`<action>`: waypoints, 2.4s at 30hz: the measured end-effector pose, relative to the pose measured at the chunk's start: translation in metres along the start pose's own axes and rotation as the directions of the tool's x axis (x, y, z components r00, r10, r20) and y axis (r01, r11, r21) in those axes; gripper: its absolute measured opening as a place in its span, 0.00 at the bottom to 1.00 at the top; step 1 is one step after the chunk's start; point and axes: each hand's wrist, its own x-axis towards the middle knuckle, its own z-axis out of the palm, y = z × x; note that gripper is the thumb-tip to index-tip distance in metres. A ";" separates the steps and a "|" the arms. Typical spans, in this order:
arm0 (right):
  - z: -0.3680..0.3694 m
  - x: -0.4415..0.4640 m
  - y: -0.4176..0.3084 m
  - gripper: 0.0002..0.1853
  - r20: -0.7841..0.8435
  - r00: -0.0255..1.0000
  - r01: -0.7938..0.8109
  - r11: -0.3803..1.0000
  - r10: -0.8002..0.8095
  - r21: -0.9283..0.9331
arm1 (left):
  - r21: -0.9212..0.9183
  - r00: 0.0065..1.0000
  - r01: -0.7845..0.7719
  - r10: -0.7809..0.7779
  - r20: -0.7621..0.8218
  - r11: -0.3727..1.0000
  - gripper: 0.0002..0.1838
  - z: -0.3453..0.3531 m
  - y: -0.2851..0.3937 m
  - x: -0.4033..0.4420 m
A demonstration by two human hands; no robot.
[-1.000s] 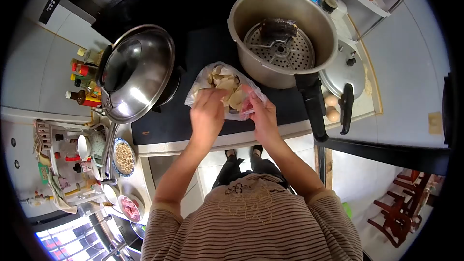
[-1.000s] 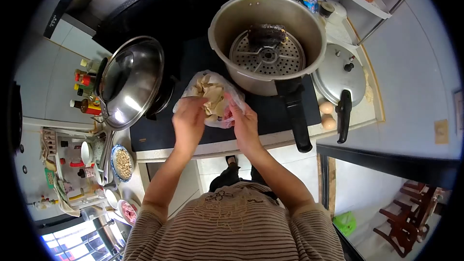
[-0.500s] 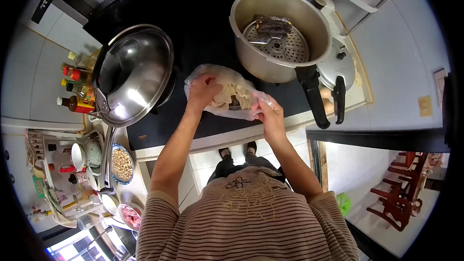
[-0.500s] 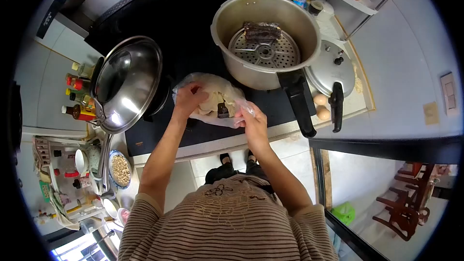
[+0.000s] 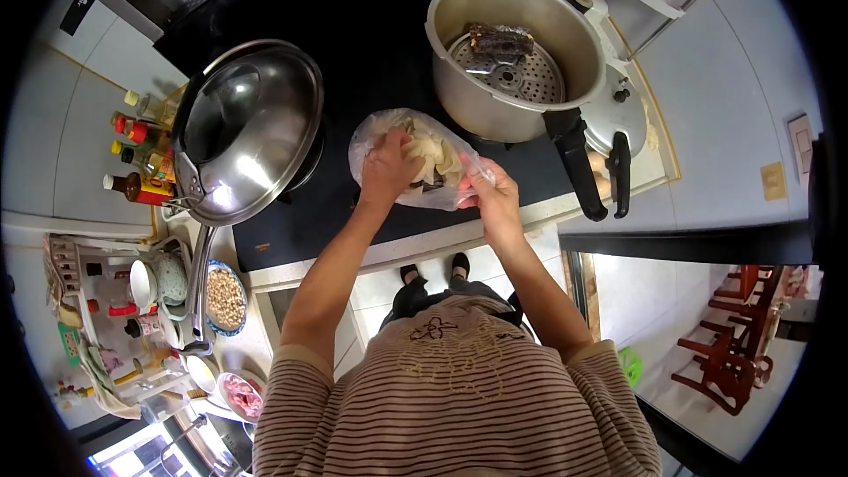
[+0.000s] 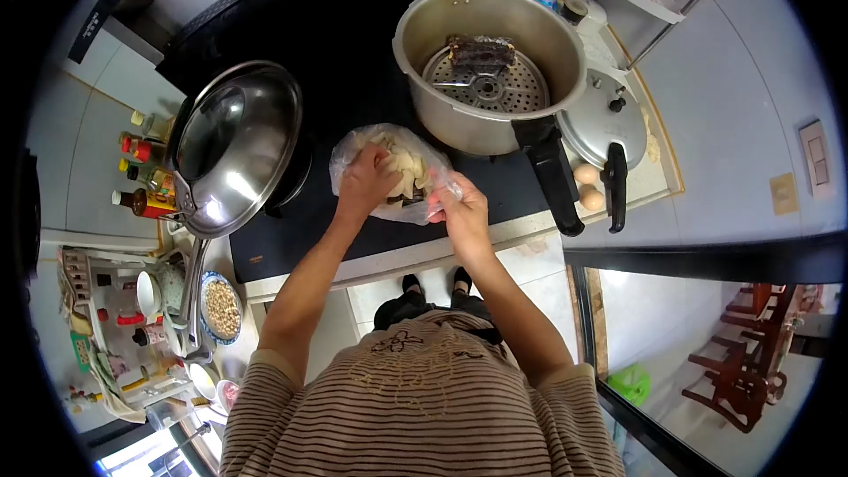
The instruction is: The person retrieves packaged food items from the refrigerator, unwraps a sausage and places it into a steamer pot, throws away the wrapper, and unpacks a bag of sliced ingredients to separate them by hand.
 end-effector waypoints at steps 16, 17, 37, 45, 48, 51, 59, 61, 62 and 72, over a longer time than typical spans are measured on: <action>0.031 0.062 0.009 0.20 0.444 0.849 0.520 0.308 -0.286 -0.797 | -0.710 0.975 0.220 -0.162 0.149 0.669 0.14 -0.026 -0.009 -0.015; 0.029 0.066 0.006 0.21 0.439 0.876 0.481 0.400 -0.198 -0.780 | -0.723 0.969 0.245 -0.183 0.165 0.646 0.14 -0.027 -0.009 -0.019; 0.019 0.092 0.008 0.31 0.604 0.793 0.421 0.647 0.076 -0.635 | -0.282 0.978 0.127 -0.073 0.193 0.951 0.42 -0.027 0.000 -0.009; 0.019 0.090 0.005 0.31 0.609 0.792 0.403 0.713 0.043 -0.574 | -0.217 0.977 0.087 -0.040 0.212 0.972 0.40 -0.036 0.008 -0.004; 0.019 0.089 0.008 0.32 0.604 0.797 0.422 0.700 0.018 -0.577 | -0.194 0.974 0.080 -0.035 0.223 0.978 0.39 -0.038 0.009 -0.005; 0.021 0.087 0.007 0.32 0.585 0.811 0.412 0.682 0.028 -0.604 | -0.164 0.978 0.078 -0.044 0.202 0.983 0.38 -0.037 0.009 -0.006; 0.020 0.047 0.001 0.29 0.660 0.581 0.806 0.220 -0.477 -0.550 | -0.088 0.981 0.133 -0.118 0.156 0.987 0.39 -0.039 0.011 -0.010; 0.020 0.048 0.013 0.30 0.652 0.634 0.761 0.187 -0.416 -0.621 | -0.120 0.970 0.166 -0.141 0.197 0.979 0.40 -0.042 0.013 -0.007; 0.021 0.047 0.018 0.31 0.643 0.661 0.736 0.170 -0.386 -0.655 | -0.135 0.964 0.183 -0.151 0.219 0.974 0.40 -0.043 0.015 -0.006; 0.028 0.057 0.005 0.37 0.599 0.780 0.625 0.276 -0.182 -0.730 | -0.225 0.929 0.128 -0.037 0.367 0.966 0.48 -0.050 0.019 -0.012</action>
